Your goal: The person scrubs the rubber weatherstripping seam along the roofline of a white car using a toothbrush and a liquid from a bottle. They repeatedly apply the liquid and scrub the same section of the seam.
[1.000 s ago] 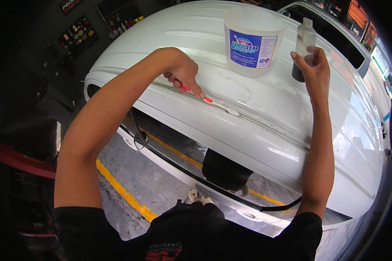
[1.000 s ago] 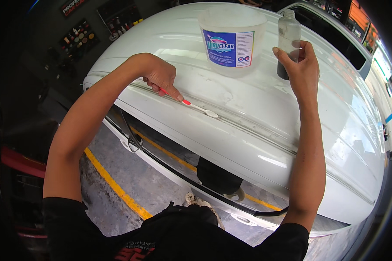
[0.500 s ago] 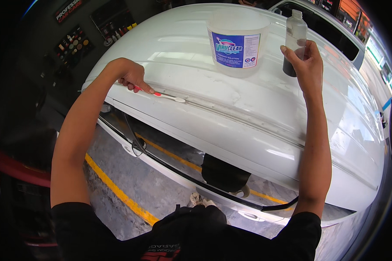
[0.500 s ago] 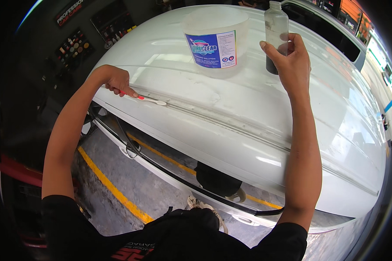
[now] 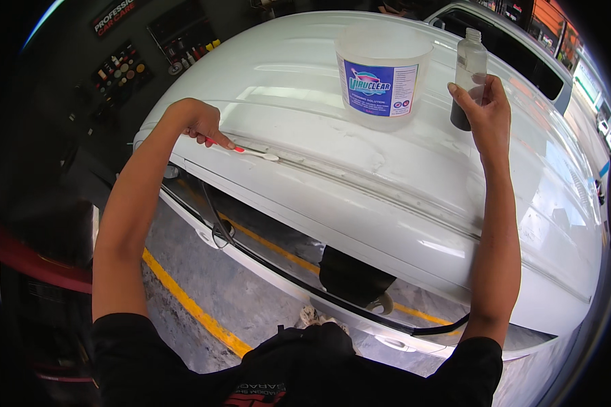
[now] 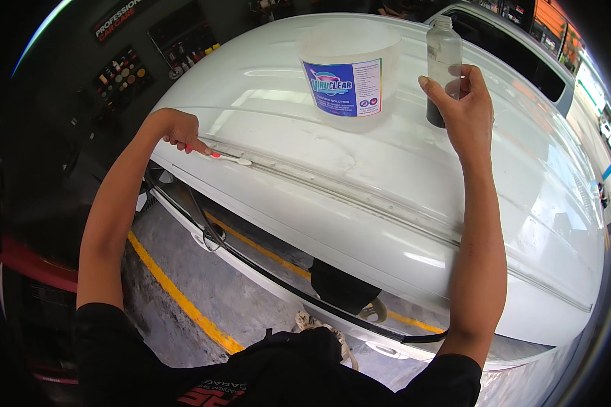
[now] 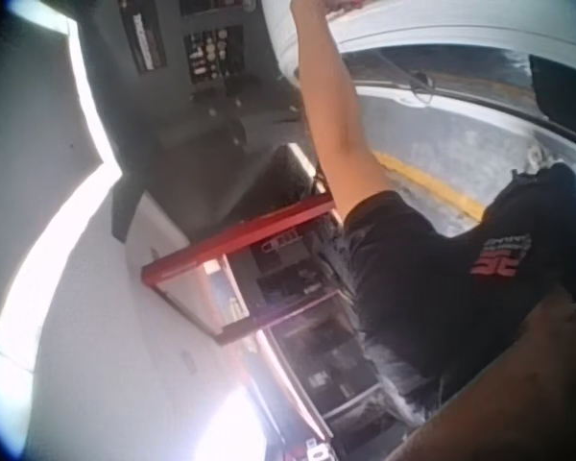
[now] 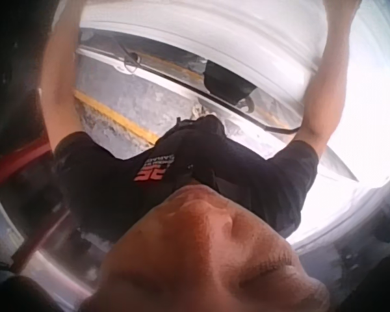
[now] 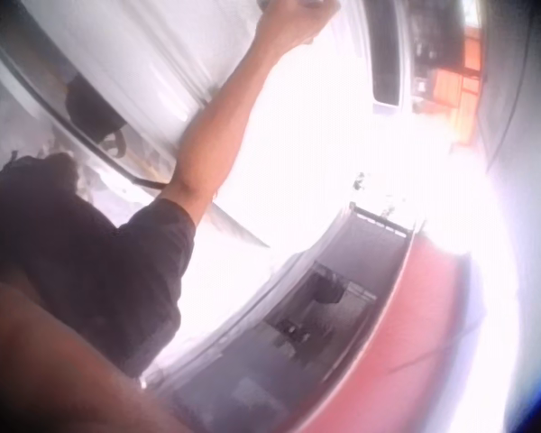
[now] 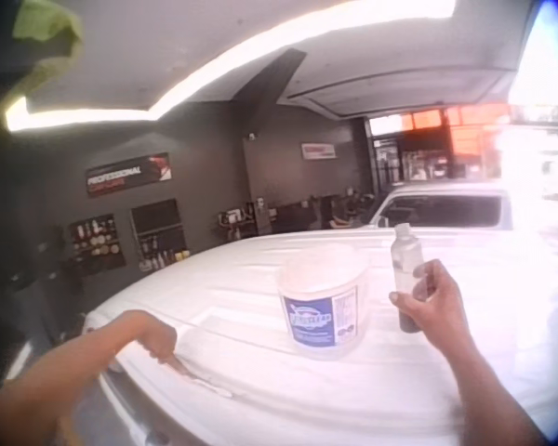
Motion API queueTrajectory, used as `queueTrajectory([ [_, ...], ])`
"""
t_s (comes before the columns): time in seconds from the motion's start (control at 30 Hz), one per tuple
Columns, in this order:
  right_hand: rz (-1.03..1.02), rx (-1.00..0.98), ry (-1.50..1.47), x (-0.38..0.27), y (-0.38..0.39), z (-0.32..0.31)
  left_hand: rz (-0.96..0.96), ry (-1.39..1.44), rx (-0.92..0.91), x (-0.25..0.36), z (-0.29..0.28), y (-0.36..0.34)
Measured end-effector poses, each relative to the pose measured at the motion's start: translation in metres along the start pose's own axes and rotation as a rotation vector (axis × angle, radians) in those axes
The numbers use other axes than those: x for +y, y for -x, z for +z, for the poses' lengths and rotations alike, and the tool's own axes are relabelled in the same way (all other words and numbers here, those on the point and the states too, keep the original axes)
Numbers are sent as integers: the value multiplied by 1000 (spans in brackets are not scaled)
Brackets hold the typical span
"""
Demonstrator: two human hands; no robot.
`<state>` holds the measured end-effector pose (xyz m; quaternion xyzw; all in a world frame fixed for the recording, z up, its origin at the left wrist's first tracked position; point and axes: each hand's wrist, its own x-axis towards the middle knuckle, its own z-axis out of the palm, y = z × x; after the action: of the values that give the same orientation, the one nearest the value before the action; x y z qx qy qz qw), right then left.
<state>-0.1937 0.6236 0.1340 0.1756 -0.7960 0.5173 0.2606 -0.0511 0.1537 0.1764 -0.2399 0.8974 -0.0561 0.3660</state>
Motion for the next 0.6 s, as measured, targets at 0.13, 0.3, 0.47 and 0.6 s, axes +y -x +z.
queueTrajectory([
  [0.13, 39, -37, 90, 4, 1, -2, 366, -68, 74, 107, -6, 21],
  [0.3, 5, -4, 25, 18, -1, -3, 193, -91, 61, 49, -8, 3],
  [0.47, 22, -14, 27, 1, 3, 7, -40, -12, -33, 2, 8, 1],
  [0.6, 36, -45, 75, 7, 10, 10, 272, 44, 26, 96, 9, 15],
])
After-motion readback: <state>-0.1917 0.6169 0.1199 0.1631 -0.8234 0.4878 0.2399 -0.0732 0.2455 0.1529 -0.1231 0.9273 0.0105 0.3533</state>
